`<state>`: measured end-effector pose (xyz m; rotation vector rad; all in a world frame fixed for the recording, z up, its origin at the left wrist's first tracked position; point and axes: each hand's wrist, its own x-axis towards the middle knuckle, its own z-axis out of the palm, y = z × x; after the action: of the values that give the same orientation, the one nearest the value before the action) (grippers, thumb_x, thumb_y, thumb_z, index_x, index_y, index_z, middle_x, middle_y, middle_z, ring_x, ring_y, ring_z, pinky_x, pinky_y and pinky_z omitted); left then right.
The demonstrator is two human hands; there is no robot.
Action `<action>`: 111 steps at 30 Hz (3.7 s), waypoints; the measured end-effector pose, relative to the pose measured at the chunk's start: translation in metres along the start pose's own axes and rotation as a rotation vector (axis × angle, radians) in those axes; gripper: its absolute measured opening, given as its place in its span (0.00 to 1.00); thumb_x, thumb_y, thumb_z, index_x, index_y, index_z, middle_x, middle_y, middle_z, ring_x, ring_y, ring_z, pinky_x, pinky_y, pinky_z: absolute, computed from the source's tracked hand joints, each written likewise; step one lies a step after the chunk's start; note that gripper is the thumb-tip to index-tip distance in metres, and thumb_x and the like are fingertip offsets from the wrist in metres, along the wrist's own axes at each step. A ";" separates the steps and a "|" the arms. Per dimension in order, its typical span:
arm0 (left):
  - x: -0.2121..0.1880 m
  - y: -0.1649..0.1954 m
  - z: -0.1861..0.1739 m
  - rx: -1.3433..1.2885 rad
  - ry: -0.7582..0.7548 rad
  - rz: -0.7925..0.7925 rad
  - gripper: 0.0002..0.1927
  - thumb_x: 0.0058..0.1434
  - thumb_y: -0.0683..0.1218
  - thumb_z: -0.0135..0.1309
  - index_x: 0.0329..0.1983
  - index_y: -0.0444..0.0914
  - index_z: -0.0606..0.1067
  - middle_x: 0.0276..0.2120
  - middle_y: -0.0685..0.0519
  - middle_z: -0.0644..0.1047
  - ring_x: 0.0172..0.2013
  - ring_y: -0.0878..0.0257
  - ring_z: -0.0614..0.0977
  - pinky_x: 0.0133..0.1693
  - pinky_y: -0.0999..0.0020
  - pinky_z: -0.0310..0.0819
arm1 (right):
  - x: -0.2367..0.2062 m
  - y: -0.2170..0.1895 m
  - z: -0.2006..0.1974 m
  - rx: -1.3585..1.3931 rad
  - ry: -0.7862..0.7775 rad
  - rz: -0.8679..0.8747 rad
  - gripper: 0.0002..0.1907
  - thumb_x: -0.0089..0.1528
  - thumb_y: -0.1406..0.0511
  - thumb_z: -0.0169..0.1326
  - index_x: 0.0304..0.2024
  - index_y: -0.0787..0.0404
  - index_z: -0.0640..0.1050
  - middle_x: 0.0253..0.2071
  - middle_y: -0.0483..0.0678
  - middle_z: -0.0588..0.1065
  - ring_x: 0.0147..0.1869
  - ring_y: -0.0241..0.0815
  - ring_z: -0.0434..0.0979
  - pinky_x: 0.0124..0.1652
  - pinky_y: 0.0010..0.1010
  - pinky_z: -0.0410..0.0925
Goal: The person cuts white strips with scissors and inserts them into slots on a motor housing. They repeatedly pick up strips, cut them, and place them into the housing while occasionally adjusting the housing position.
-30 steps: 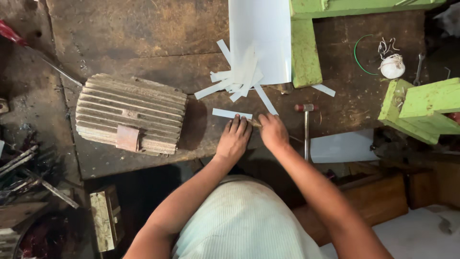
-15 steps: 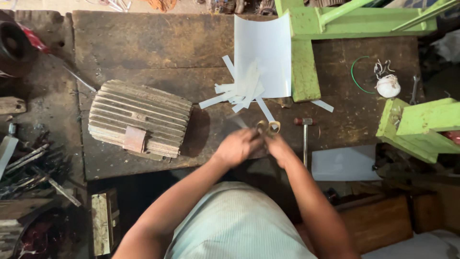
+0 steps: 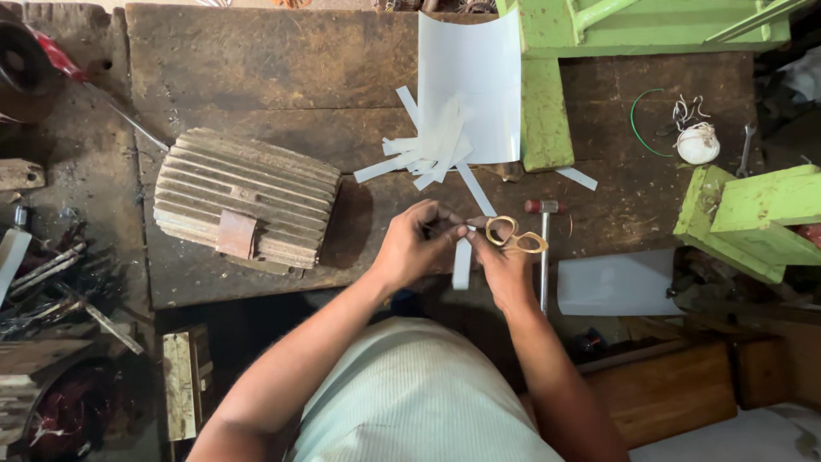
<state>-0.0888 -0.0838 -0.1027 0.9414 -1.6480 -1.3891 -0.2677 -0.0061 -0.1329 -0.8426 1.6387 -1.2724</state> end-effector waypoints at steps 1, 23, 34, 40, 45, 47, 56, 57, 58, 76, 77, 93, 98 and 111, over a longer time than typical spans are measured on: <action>0.002 -0.007 0.000 0.042 -0.015 0.026 0.09 0.57 0.45 0.65 0.37 0.36 0.79 0.34 0.47 0.78 0.35 0.49 0.83 0.39 0.59 0.76 | 0.002 0.004 -0.001 -0.043 -0.003 0.003 0.09 0.64 0.67 0.62 0.44 0.63 0.78 0.31 0.38 0.73 0.30 0.26 0.66 0.28 0.21 0.60; -0.023 -0.134 0.034 1.186 -0.169 0.361 0.29 0.60 0.47 0.49 0.66 0.34 0.69 0.66 0.38 0.68 0.67 0.40 0.66 0.64 0.50 0.64 | 0.069 0.078 0.022 -1.171 -0.044 -0.357 0.15 0.65 0.63 0.54 0.53 0.57 0.79 0.45 0.58 0.79 0.49 0.61 0.80 0.48 0.49 0.72; -0.021 -0.120 0.028 1.115 -0.228 0.279 0.30 0.58 0.52 0.52 0.62 0.34 0.71 0.65 0.37 0.67 0.66 0.38 0.66 0.63 0.47 0.64 | 0.060 0.066 0.025 -1.257 -0.117 -0.500 0.12 0.61 0.65 0.55 0.47 0.61 0.78 0.41 0.59 0.76 0.46 0.63 0.77 0.44 0.50 0.71; -0.014 -0.120 0.038 1.212 -0.167 0.314 0.18 0.63 0.48 0.51 0.55 0.38 0.77 0.59 0.42 0.72 0.62 0.46 0.73 0.57 0.53 0.70 | 0.083 0.066 0.022 -1.173 -0.139 -0.443 0.11 0.65 0.65 0.56 0.49 0.60 0.76 0.44 0.58 0.77 0.48 0.65 0.77 0.45 0.52 0.71; 0.016 -0.117 0.021 0.996 -0.325 0.542 0.19 0.60 0.47 0.51 0.54 0.42 0.78 0.56 0.46 0.74 0.51 0.50 0.76 0.47 0.58 0.74 | 0.105 0.057 0.017 -1.088 0.125 -0.526 0.24 0.64 0.57 0.63 0.50 0.69 0.72 0.45 0.66 0.74 0.50 0.70 0.75 0.48 0.53 0.69; 0.026 -0.113 0.016 0.966 -0.322 0.569 0.19 0.61 0.47 0.52 0.55 0.42 0.77 0.54 0.47 0.74 0.51 0.51 0.77 0.47 0.58 0.75 | 0.098 0.052 0.011 -1.064 0.142 -0.591 0.25 0.58 0.60 0.65 0.51 0.69 0.72 0.47 0.66 0.74 0.53 0.70 0.74 0.51 0.53 0.68; -0.024 -0.013 -0.002 0.387 0.318 0.016 0.11 0.62 0.40 0.56 0.48 0.37 0.77 0.44 0.40 0.76 0.44 0.42 0.80 0.45 0.55 0.77 | 0.009 0.001 0.045 -0.758 -0.044 -0.996 0.27 0.59 0.65 0.63 0.60 0.62 0.73 0.54 0.54 0.76 0.58 0.56 0.76 0.58 0.49 0.66; -0.033 -0.005 -0.007 0.319 0.345 -0.018 0.10 0.61 0.40 0.56 0.46 0.37 0.76 0.42 0.41 0.77 0.43 0.43 0.81 0.45 0.56 0.77 | 0.006 -0.003 0.051 -0.750 -0.050 -1.030 0.25 0.60 0.64 0.63 0.59 0.60 0.75 0.52 0.52 0.77 0.55 0.53 0.77 0.55 0.48 0.67; -0.042 0.002 -0.011 0.249 0.374 -0.055 0.10 0.60 0.39 0.56 0.45 0.36 0.76 0.40 0.41 0.79 0.42 0.45 0.83 0.45 0.57 0.78 | 0.002 -0.006 0.055 -0.743 -0.059 -1.064 0.23 0.61 0.64 0.64 0.58 0.59 0.76 0.50 0.51 0.78 0.53 0.51 0.78 0.53 0.46 0.69; -0.109 -0.109 -0.239 0.131 0.792 -0.052 0.42 0.69 0.59 0.53 0.74 0.30 0.52 0.70 0.37 0.64 0.70 0.47 0.65 0.69 0.57 0.57 | -0.010 -0.005 0.160 -0.410 -0.635 -0.658 0.21 0.52 0.59 0.70 0.41 0.64 0.78 0.30 0.50 0.77 0.30 0.44 0.77 0.32 0.37 0.72; -0.103 -0.119 -0.253 0.132 0.724 -0.129 0.47 0.68 0.62 0.52 0.77 0.32 0.47 0.73 0.38 0.58 0.72 0.48 0.59 0.69 0.57 0.52 | -0.008 -0.003 0.171 -0.472 -0.596 -0.646 0.24 0.50 0.58 0.71 0.40 0.66 0.77 0.29 0.52 0.76 0.27 0.46 0.75 0.30 0.38 0.71; -0.097 -0.153 -0.274 0.264 0.724 0.110 0.45 0.58 0.62 0.63 0.70 0.31 0.63 0.68 0.38 0.65 0.69 0.50 0.65 0.67 0.56 0.58 | -0.013 0.057 0.222 -0.649 -0.178 -0.678 0.20 0.50 0.55 0.70 0.28 0.64 0.78 0.24 0.56 0.76 0.27 0.56 0.77 0.30 0.43 0.70; -0.097 -0.173 -0.276 0.009 0.642 0.006 0.31 0.60 0.53 0.66 0.58 0.30 0.72 0.51 0.43 0.76 0.54 0.56 0.76 0.58 0.60 0.71 | -0.034 0.062 0.213 -0.571 -0.129 -0.691 0.16 0.53 0.61 0.69 0.30 0.66 0.78 0.27 0.58 0.77 0.29 0.59 0.78 0.29 0.43 0.70; -0.053 -0.008 -0.264 0.852 0.419 -0.448 0.32 0.68 0.66 0.49 0.50 0.32 0.76 0.36 0.37 0.82 0.45 0.39 0.82 0.62 0.39 0.61 | -0.002 -0.021 0.179 -0.586 -0.121 -0.513 0.15 0.59 0.60 0.66 0.36 0.66 0.78 0.27 0.57 0.76 0.29 0.57 0.77 0.32 0.40 0.69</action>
<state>0.1724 -0.1488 -0.0861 2.0273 -1.7530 -0.6080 -0.1022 -0.0777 -0.1292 -1.7506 1.7835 -1.0335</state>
